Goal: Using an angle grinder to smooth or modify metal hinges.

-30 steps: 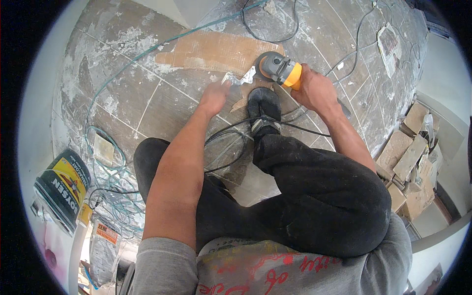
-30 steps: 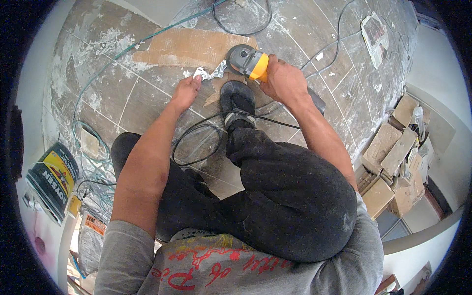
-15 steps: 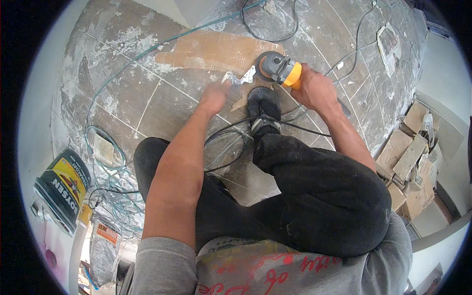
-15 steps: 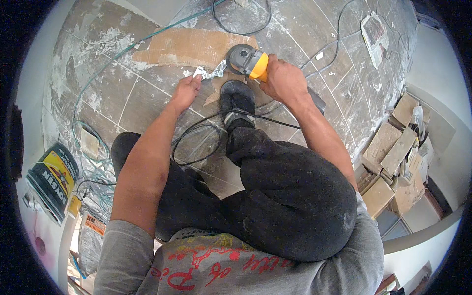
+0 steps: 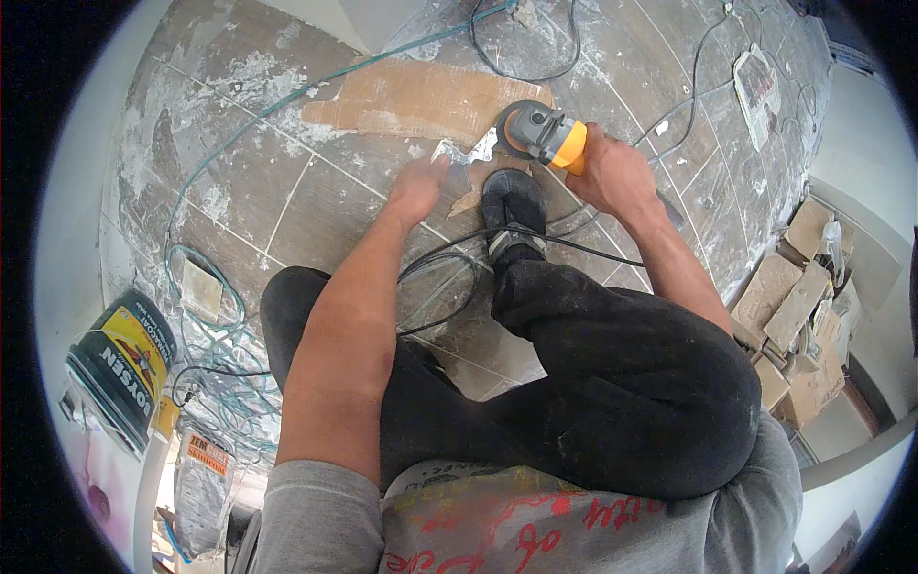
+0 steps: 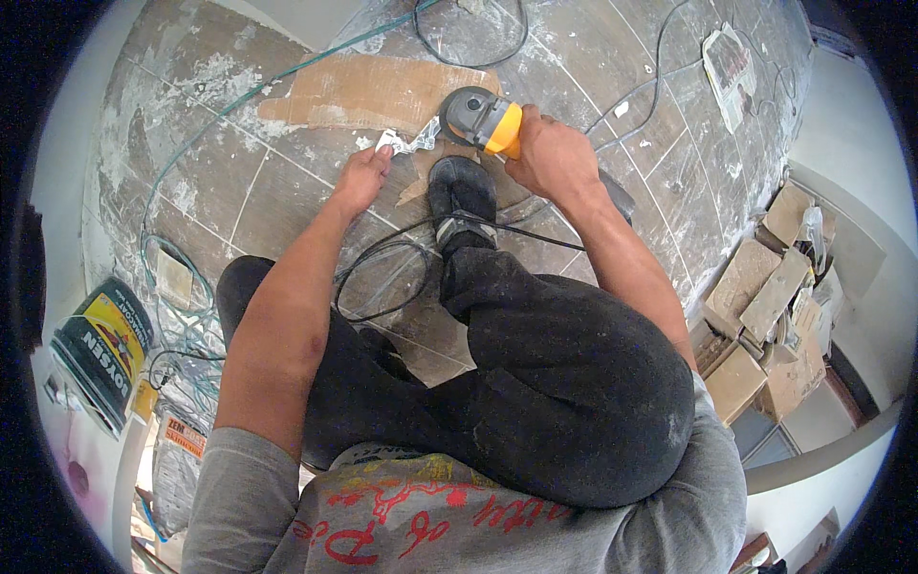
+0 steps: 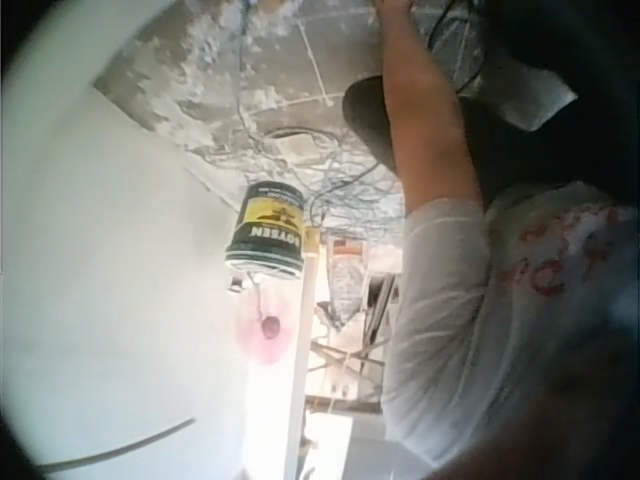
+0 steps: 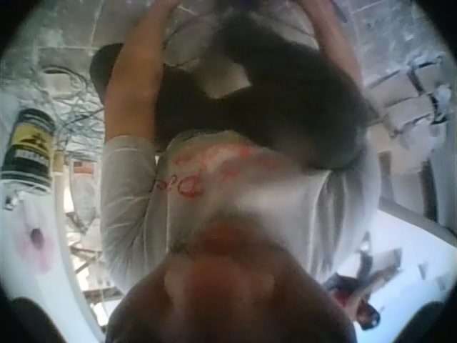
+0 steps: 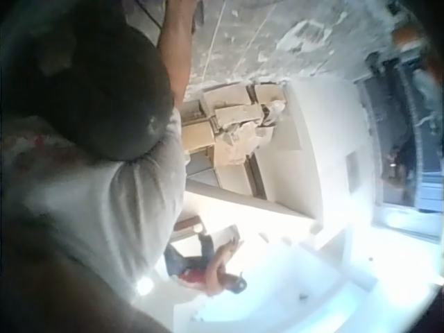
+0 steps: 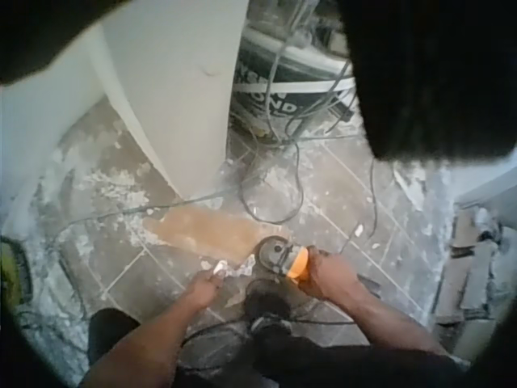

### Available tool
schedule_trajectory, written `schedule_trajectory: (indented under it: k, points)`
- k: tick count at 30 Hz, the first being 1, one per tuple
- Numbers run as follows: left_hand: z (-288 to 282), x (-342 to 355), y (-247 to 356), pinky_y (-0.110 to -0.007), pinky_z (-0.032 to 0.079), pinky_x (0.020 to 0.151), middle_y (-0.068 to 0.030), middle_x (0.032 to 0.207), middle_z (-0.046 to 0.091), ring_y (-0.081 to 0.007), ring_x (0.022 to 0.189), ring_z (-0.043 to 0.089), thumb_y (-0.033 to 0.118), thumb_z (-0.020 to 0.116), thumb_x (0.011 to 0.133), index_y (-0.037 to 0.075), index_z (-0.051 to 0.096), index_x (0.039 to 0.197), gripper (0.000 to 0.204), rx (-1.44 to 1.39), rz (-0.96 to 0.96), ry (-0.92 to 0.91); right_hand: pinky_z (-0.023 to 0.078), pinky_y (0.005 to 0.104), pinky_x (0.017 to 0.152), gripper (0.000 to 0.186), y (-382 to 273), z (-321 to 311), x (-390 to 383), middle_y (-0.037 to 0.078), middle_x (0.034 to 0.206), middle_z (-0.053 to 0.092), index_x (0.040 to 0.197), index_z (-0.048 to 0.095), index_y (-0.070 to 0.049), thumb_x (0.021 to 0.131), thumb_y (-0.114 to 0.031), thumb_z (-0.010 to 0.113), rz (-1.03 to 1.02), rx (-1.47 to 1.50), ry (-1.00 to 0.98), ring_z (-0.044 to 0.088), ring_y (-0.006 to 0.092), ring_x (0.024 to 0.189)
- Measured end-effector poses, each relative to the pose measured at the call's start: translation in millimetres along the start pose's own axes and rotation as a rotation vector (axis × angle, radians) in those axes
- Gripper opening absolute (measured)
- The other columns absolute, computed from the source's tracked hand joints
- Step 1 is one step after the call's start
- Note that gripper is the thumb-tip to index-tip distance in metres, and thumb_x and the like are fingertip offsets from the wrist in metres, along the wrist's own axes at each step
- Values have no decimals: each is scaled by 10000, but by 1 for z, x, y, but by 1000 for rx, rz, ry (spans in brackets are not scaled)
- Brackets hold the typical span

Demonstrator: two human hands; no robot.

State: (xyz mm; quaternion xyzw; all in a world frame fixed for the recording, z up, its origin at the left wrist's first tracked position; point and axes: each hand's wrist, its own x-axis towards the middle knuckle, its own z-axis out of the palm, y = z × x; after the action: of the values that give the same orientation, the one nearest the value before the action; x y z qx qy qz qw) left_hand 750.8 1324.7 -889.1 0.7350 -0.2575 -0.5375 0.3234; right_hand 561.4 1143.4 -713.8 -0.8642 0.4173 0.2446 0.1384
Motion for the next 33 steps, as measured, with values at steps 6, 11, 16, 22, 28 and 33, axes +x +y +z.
schedule_trajectory:
  k: [6, 11, 16, 22, 28, 33]
  points:
    - [-1, -1, 2, -386, 373, 763, -161, 934, 525, -286, 879, 469, 387, 462, 991, 9, 552, 984, 388, 16, -58, -36, 549, 477, 715, 451, 0, -1, 0, 237, 858, 677, 1081, 509, 1, 727, -205, 697, -17, -7, 3, 677, 409, 801]
    - [-1, -1, 1, -293, 360, 535, -1, 644, 477, -114, 577, 420, 415, 495, 994, 60, 528, 755, 429, 29, -3, 17, 550, 479, 716, 452, 0, -2, 0, 235, 855, 676, 1082, 509, 4, 723, -199, 694, -21, -16, 0, 677, 407, 802]
    - [1, 1, -5, -292, 359, 539, -5, 644, 483, -117, 575, 420, 408, 494, 995, 59, 533, 752, 428, 10, -20, -4, 550, 479, 717, 456, -1, -2, 1, 237, 862, 673, 1083, 505, 6, 720, -198, 693, -8, -19, -7, 676, 407, 806]
    - [1, 1, -2, -296, 360, 543, -10, 634, 482, -125, 577, 428, 408, 495, 995, 56, 531, 735, 439, 37, -7, 8, 550, 479, 711, 458, -1, -3, 1, 238, 857, 672, 1077, 505, 5, 715, -200, 695, -14, -20, -16, 675, 408, 801]
    - [-2, -4, 4, -301, 367, 538, -18, 630, 487, -132, 572, 436, 426, 506, 987, 52, 536, 742, 448, 67, 11, 16, 548, 480, 707, 454, 0, -3, 1, 237, 850, 672, 1074, 506, 1, 720, -209, 697, -26, -19, 0, 674, 409, 792]
    - [-2, -3, 4, -305, 369, 532, -17, 633, 487, -132, 569, 439, 446, 506, 982, 53, 536, 747, 459, 29, 5, 7, 534, 491, 713, 425, 2, -1, 2, 238, 844, 671, 1068, 514, -5, 740, -225, 668, -23, 13, 9, 665, 420, 793]
